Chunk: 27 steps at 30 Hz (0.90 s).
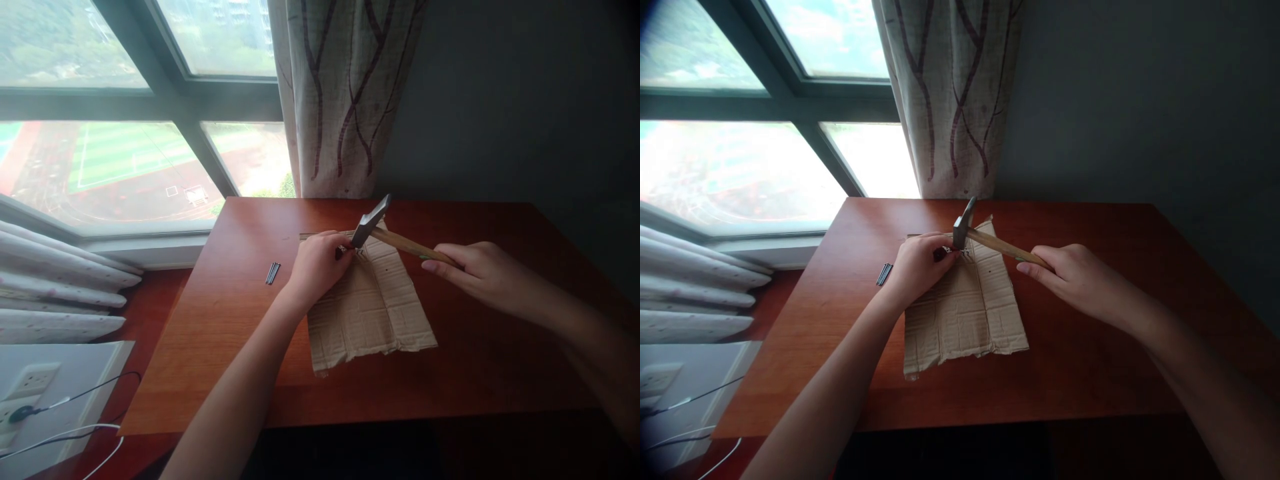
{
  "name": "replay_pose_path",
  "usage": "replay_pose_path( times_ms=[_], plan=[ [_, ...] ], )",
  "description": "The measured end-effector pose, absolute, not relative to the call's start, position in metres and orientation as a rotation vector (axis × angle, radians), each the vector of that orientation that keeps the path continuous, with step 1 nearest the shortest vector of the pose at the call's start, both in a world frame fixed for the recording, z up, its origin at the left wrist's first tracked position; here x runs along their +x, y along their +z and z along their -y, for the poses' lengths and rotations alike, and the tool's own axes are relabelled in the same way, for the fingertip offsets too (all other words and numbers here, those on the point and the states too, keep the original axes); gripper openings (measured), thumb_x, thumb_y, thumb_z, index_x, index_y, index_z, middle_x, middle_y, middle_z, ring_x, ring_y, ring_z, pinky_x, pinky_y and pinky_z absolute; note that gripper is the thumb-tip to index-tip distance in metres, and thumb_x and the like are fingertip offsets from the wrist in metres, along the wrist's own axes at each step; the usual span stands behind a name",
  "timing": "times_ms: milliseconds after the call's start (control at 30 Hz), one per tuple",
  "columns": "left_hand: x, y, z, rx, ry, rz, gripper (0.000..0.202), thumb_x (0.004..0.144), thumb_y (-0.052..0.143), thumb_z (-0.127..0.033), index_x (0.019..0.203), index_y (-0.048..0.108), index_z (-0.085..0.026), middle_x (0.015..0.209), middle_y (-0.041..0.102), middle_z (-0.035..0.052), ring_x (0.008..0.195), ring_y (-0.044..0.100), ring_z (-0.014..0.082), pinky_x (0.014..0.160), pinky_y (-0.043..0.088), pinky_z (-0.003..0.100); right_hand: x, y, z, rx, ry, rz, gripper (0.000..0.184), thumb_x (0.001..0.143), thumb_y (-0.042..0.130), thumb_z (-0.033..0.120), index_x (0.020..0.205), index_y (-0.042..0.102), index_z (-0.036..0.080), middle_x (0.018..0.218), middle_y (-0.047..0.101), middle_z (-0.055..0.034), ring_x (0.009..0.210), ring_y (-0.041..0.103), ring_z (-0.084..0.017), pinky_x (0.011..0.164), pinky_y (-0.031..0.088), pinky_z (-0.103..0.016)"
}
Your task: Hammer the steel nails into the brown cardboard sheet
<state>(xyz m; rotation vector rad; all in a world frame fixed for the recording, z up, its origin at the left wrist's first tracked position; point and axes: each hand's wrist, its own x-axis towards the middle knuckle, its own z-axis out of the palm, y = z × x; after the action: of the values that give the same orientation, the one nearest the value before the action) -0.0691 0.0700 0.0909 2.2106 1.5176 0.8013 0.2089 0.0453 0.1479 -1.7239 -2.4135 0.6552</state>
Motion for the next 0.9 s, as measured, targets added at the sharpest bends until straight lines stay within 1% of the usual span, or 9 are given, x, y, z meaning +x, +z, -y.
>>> replay_pose_path(
  times_ms=[200,400,533,600,667,767,833,900],
  plan=[
    [-0.069,0.09,-0.07,2.216,0.798,-1.51,0.013,0.086,0.063,-0.019,0.089,0.075,-0.023,0.092,0.077,0.0019,0.076,0.067,0.0176,0.069,0.047,0.029,0.209,0.147,-0.045,-1.707,0.63,2.398,0.055,0.095,0.042,0.071,0.071,0.052,0.022,0.057,0.045,0.0028,0.053,0.043,-0.013,0.054,0.03,-0.029],
    [-0.069,0.089,-0.071,2.172,0.814,-1.502,0.014,0.085,0.065,-0.017,0.091,0.076,-0.023,0.093,0.076,0.0014,0.075,0.066,0.0167,0.069,0.046,0.029,0.211,0.146,-0.047,-1.708,0.643,2.412,0.055,0.094,0.042,0.072,0.071,0.051,0.022,0.058,0.046,0.0027,0.053,0.043,-0.013,0.054,0.031,-0.029],
    [-0.071,0.088,-0.073,2.165,0.806,-1.489,0.007,0.085,0.068,-0.019,0.084,0.074,-0.021,0.088,0.075,0.002,0.073,0.065,0.0163,0.068,0.046,0.028,0.213,0.149,-0.046,-1.724,0.629,2.401,0.054,0.095,0.042,0.07,0.072,0.052,0.022,0.058,0.047,0.003,0.053,0.043,-0.013,0.054,0.031,-0.029],
    [-0.074,0.09,-0.072,2.171,0.789,-1.472,0.006,0.085,0.068,-0.019,0.085,0.074,-0.021,0.086,0.074,0.0022,0.073,0.065,0.0162,0.067,0.046,0.028,0.213,0.148,-0.046,-1.732,0.631,2.402,0.054,0.096,0.042,0.07,0.073,0.052,0.022,0.059,0.047,0.003,0.053,0.044,-0.013,0.054,0.031,-0.029],
    [-0.076,0.095,-0.068,2.229,0.745,-1.508,0.008,0.087,0.066,-0.02,0.089,0.074,-0.022,0.089,0.073,0.0033,0.074,0.065,0.0169,0.066,0.047,0.029,0.213,0.147,-0.046,-1.735,0.649,2.407,0.053,0.095,0.042,0.07,0.073,0.053,0.022,0.059,0.047,0.0031,0.054,0.045,-0.013,0.055,0.031,-0.029],
    [-0.078,0.104,-0.053,2.407,0.666,-1.591,0.012,0.091,0.062,-0.021,0.093,0.074,-0.023,0.098,0.073,0.0053,0.085,0.066,0.0211,0.066,0.047,0.031,0.214,0.146,-0.045,-1.75,0.651,2.4,0.053,0.095,0.043,0.07,0.074,0.054,0.023,0.059,0.046,0.0035,0.054,0.044,-0.013,0.055,0.031,-0.029],
    [-0.076,0.108,-0.039,2.495,0.62,-1.569,0.014,0.093,0.06,-0.024,0.096,0.073,-0.023,0.106,0.072,0.0055,0.092,0.065,0.0231,0.064,0.047,0.031,0.214,0.146,-0.045,-1.763,0.635,2.392,0.053,0.095,0.042,0.07,0.074,0.053,0.023,0.058,0.045,0.0036,0.054,0.043,-0.013,0.055,0.03,-0.029],
    [-0.072,0.109,-0.027,2.538,0.565,-1.521,0.014,0.093,0.06,-0.026,0.1,0.072,-0.024,0.111,0.071,0.0055,0.094,0.065,0.0234,0.06,0.046,0.031,0.213,0.147,-0.045,-1.768,0.631,2.393,0.053,0.095,0.043,0.069,0.073,0.053,0.022,0.059,0.045,0.0036,0.054,0.044,-0.013,0.055,0.031,-0.029]
  ],
)
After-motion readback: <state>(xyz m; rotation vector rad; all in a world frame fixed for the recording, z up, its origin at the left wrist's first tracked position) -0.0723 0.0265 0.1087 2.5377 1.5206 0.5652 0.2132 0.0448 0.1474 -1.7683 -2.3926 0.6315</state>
